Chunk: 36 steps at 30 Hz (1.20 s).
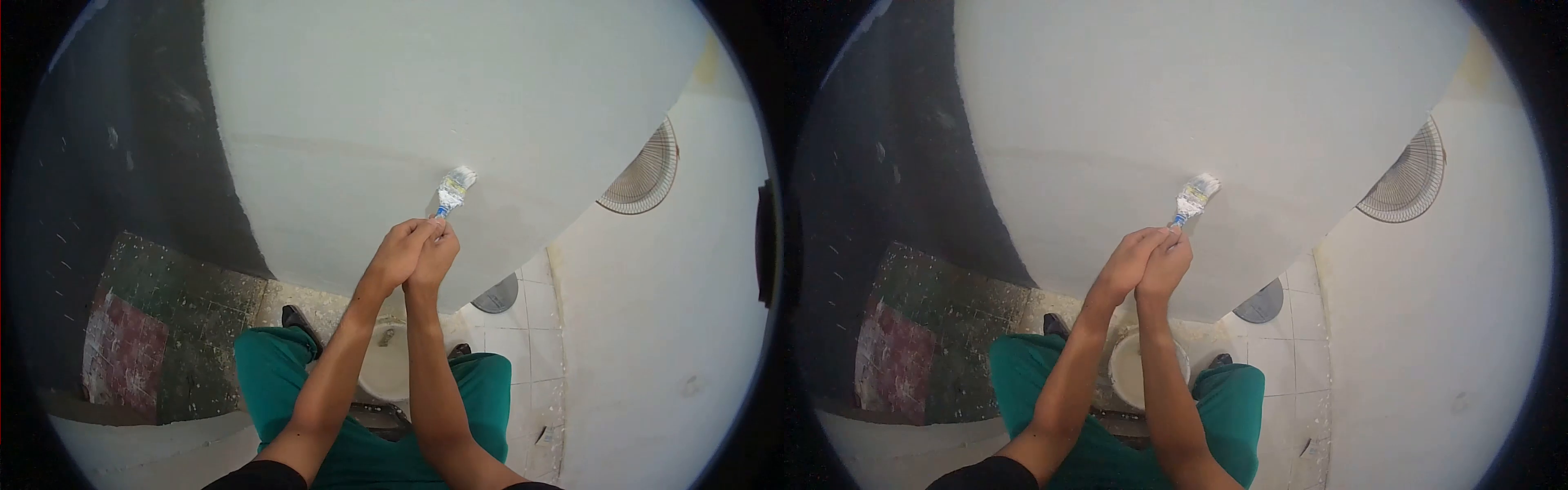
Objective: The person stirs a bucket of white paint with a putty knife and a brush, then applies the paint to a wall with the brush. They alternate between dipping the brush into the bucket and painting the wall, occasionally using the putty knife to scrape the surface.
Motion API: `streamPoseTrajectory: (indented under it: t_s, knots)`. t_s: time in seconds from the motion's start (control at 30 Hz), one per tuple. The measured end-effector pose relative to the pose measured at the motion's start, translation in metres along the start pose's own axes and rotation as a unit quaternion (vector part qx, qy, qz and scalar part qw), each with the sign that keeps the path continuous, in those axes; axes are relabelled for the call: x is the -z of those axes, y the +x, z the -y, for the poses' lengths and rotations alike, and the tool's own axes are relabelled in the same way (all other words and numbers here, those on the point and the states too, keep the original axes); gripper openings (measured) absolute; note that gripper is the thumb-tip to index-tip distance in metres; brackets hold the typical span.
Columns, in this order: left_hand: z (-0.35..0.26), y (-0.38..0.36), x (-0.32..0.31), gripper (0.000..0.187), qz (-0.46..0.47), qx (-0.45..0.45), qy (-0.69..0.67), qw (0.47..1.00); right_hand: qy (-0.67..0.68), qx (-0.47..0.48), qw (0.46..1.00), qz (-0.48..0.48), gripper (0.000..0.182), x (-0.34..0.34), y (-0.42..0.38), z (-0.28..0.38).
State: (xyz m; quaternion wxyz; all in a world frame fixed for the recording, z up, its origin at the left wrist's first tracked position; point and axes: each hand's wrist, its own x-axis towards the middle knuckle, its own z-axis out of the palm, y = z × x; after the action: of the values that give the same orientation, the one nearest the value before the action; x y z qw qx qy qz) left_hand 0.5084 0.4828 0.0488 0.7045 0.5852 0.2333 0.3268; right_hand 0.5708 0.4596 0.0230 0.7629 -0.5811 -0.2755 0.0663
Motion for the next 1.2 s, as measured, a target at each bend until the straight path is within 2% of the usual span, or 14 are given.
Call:
streamPoseTrajectory:
  t_s: [0.1, 0.2, 0.37, 0.67, 0.8, 0.97, 1.2]
  knots:
    - [0.002, -0.007, 0.027, 0.046, -0.027, -0.016, -0.021, 0.999, -0.085, -0.012, 0.996, 0.007, 0.038, -0.023, -0.013, -0.006]
    - [0.002, -0.013, 0.055, 0.043, -0.046, -0.025, -0.046, 0.998, -0.095, -0.008, 0.995, 0.028, 0.037, -0.049, -0.026, -0.011]
    - [-0.008, -0.027, 0.098, 0.037, -0.08, -0.001, -0.061, 0.995, -0.086, -0.037, 0.994, 0.061, 0.036, -0.091, -0.051, -0.007]
    - [-0.014, -0.037, 0.163, 0.04, -0.15, -0.036, -0.056, 0.986, -0.098, -0.041, 0.988, 0.111, 0.035, -0.153, -0.081, -0.005]
    - [-0.024, -0.043, 0.186, 0.035, -0.181, -0.027, -0.072, 0.981, -0.111, -0.037, 0.985, 0.125, 0.035, -0.182, -0.09, -0.008]
    - [-0.026, -0.044, 0.219, 0.041, -0.212, -0.055, -0.067, 0.973, -0.095, -0.064, 0.983, 0.145, 0.034, -0.215, -0.103, -0.011]
    - [-0.034, -0.049, 0.267, 0.039, -0.252, -0.054, -0.049, 0.965, -0.053, -0.062, 0.977, 0.197, 0.033, -0.258, -0.123, -0.006]
